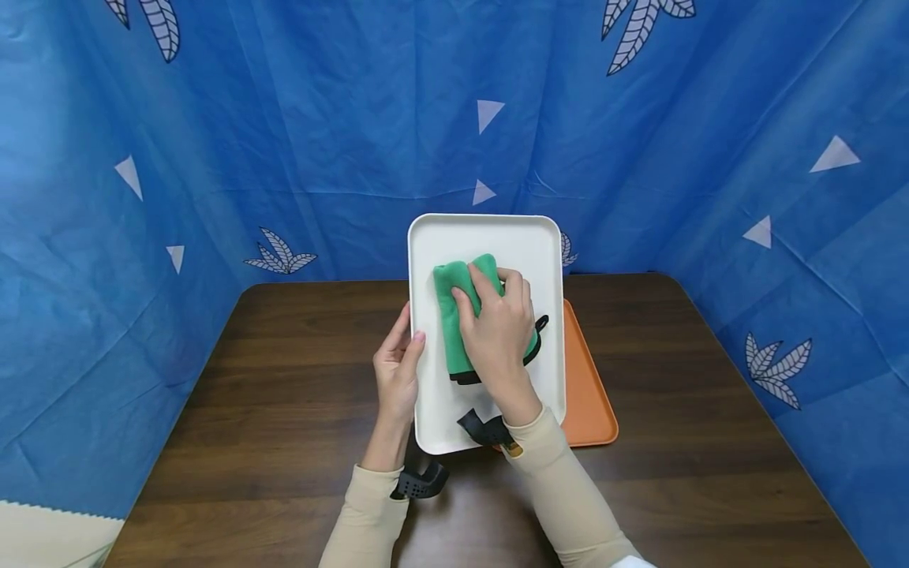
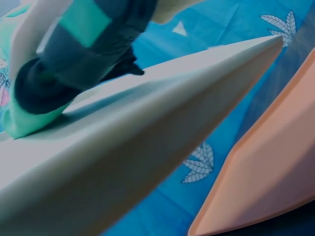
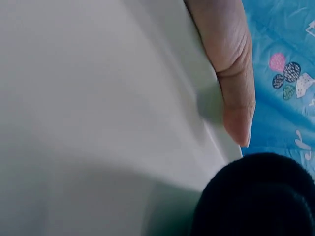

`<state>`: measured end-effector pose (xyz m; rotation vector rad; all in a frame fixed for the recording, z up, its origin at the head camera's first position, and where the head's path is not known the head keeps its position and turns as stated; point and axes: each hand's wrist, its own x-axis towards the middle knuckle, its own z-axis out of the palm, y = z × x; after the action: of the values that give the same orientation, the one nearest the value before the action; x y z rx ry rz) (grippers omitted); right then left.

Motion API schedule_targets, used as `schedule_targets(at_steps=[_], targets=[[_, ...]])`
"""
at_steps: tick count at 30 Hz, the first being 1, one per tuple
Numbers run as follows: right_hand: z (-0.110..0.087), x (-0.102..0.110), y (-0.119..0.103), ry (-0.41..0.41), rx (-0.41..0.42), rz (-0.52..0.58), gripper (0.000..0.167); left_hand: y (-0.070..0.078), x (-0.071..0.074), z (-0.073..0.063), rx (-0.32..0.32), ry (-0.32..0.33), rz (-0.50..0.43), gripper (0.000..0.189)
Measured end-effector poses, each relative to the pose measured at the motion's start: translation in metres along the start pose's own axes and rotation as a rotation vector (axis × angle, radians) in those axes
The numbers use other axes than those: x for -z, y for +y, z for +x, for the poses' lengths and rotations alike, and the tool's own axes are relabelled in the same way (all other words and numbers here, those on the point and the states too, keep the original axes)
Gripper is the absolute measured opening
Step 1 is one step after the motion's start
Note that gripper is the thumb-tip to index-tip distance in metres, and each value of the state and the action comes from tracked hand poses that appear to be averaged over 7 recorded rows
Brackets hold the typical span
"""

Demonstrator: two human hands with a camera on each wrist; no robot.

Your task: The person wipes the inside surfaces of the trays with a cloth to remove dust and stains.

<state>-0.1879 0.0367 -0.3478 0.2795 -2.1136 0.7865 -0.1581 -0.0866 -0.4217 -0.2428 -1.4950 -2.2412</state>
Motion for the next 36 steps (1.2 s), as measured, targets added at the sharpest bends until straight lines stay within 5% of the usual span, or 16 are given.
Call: schedule_targets(at_steps=[11,36], targets=[[-0.009,-0.007,-0.019,0.004,0.098,-0.012,0.032,-0.002,0.000,0.000,-0.025,-0.032,0.013,0.048],[-0.007,0.000,0.002,-0.001,0.066,-0.025,0.034,-0.001,0.001,0.001,0.035,-0.011,-0.007,0.049]])
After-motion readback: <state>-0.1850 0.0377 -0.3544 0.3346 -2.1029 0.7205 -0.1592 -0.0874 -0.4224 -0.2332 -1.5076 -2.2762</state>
